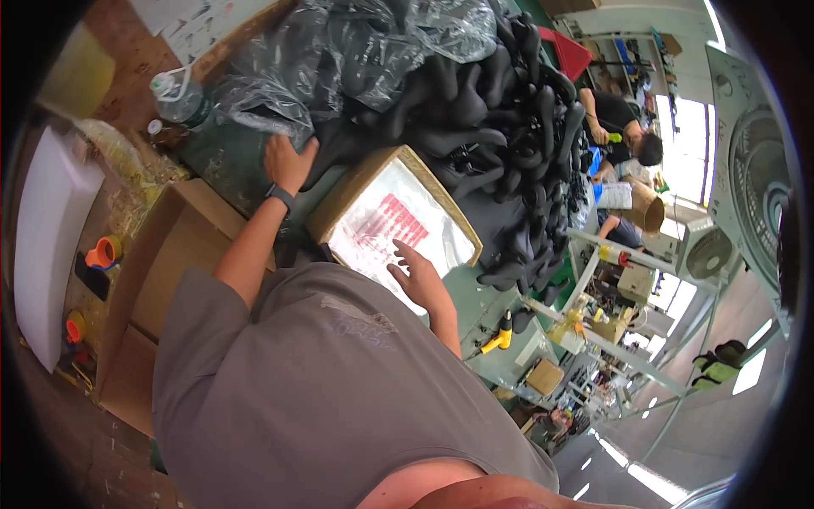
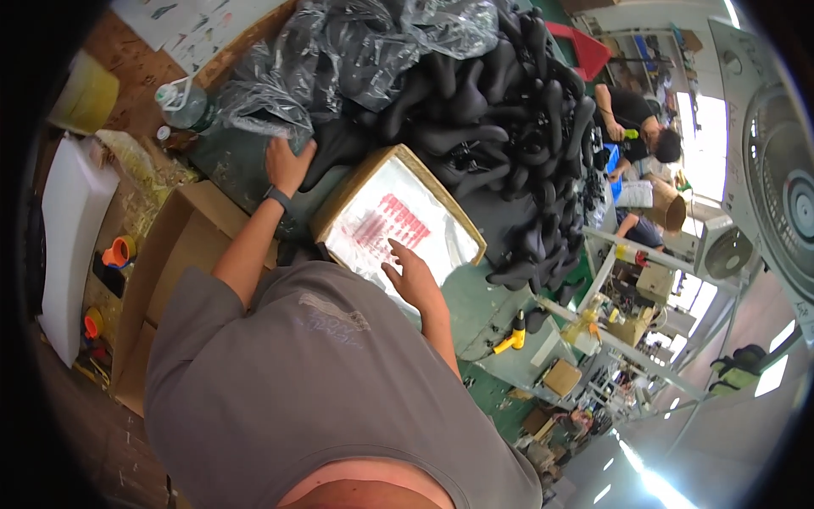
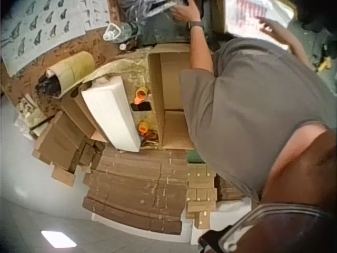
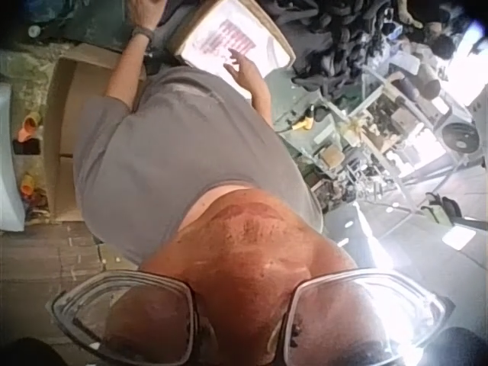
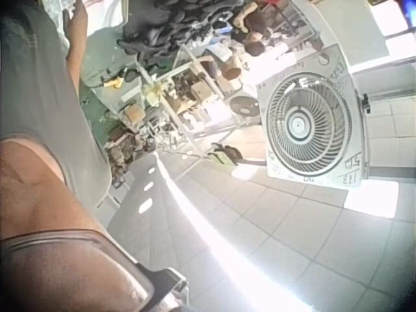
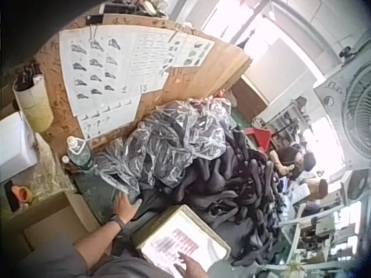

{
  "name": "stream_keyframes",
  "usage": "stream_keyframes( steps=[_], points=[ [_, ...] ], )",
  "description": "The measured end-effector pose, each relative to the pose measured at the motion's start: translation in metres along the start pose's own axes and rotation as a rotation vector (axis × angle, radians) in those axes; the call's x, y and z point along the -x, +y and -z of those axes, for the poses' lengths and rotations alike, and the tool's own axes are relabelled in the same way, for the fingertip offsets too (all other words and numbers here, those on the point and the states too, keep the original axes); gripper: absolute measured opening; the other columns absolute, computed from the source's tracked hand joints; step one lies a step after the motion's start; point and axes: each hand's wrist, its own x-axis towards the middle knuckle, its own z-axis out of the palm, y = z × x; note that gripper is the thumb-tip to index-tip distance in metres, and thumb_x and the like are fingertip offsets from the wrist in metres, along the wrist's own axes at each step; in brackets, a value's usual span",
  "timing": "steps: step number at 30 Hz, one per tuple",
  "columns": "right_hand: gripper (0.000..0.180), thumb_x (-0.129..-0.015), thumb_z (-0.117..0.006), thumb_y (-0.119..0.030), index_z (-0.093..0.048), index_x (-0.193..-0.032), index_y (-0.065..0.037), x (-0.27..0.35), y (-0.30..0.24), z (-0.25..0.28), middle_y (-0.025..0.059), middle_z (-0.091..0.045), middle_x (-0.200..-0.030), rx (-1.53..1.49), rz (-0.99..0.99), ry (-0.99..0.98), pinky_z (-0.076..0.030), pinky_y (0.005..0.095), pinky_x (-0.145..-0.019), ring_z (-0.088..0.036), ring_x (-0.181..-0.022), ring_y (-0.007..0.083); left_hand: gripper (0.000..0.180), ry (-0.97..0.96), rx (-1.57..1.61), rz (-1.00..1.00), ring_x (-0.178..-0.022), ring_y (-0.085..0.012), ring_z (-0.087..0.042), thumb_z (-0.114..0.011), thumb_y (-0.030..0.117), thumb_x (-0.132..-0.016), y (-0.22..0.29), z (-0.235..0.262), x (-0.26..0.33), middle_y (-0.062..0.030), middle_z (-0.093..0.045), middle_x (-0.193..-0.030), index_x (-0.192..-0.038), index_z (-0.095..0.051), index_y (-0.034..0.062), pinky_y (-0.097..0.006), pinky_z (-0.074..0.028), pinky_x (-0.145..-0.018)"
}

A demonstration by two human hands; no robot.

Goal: Packing bicycle seats into plastic bags and placing them into a cardboard box in a warehouse setting.

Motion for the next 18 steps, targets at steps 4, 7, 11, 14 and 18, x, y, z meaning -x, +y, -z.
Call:
stream_keyframes(
  steps=[4, 7, 11, 14, 18],
  points=[
    [0.058, -0.098, -0.072, -0.025, -0.053, -0.148, -0.004, 0.005, 0.005, -0.010, 0.0244, -0.069, -0.129, -0.016, 0.015, 0.009, -0.055, 0.0460, -0.098, -0.069, -0.115, 0.0384, 0.109, -0.516, -0.208, -0.025, -0.125, -0.0457, -0.062, -0.085, 0.055, -0.077, -0.010, -0.034, 0.047, -0.0291, -0.063, -0.132, -0.153, -0.030, 0.0003, -0.053, -0.053, -0.099],
    [0.059, -0.098, -0.071, -0.024, -0.052, -0.149, -0.003, 0.013, 0.005, -0.014, 0.0244, -0.069, -0.129, -0.041, 0.041, -0.032, -0.054, 0.0462, -0.099, -0.068, -0.115, 0.0388, 0.086, -0.504, -0.209, -0.035, -0.097, -0.0422, -0.074, -0.085, 0.047, -0.078, -0.008, -0.052, 0.038, -0.0248, -0.073, -0.104, -0.137, -0.052, -0.0069, -0.051, -0.059, -0.083],
    [0.057, -0.101, -0.069, -0.021, -0.050, -0.152, -0.004, 0.037, 0.011, -0.012, 0.0184, -0.071, -0.129, -0.253, 0.091, 0.000, -0.057, 0.0399, -0.095, -0.072, -0.111, 0.0290, 0.038, -0.864, 0.755, 0.581, -0.049, -0.0137, -0.058, -0.073, 0.043, -0.090, 0.031, 0.012, 0.035, -0.0038, -0.065, -0.066, -0.075, -0.065, 0.0093, -0.028, -0.043, -0.044],
    [0.055, -0.105, -0.065, -0.020, -0.048, -0.154, -0.004, 0.050, 0.030, -0.014, 0.0155, -0.069, -0.133, -0.594, 0.102, -0.017, -0.056, 0.0375, -0.097, -0.070, -0.113, 0.0235, 0.035, -0.834, 1.023, 0.516, -0.057, -0.0119, -0.059, -0.070, 0.044, -0.096, 0.063, 0.093, 0.094, -0.0034, -0.065, -0.074, -0.090, -0.064, 0.0096, -0.026, -0.043, -0.047],
    [0.076, -0.104, -0.067, -0.032, -0.028, -0.163, -0.004, 0.060, 0.042, -0.019, 0.0194, -0.058, -0.146, -1.161, 0.202, -0.094, -0.049, 0.0432, -0.109, -0.059, -0.129, 0.0273, 0.057, -1.215, 1.167, 0.193, -0.055, -0.0145, -0.058, -0.049, 0.057, -0.104, 0.101, 0.157, 0.180, -0.0095, -0.066, -0.077, -0.093, -0.063, 0.0030, -0.028, -0.042, -0.048]
  ],
)
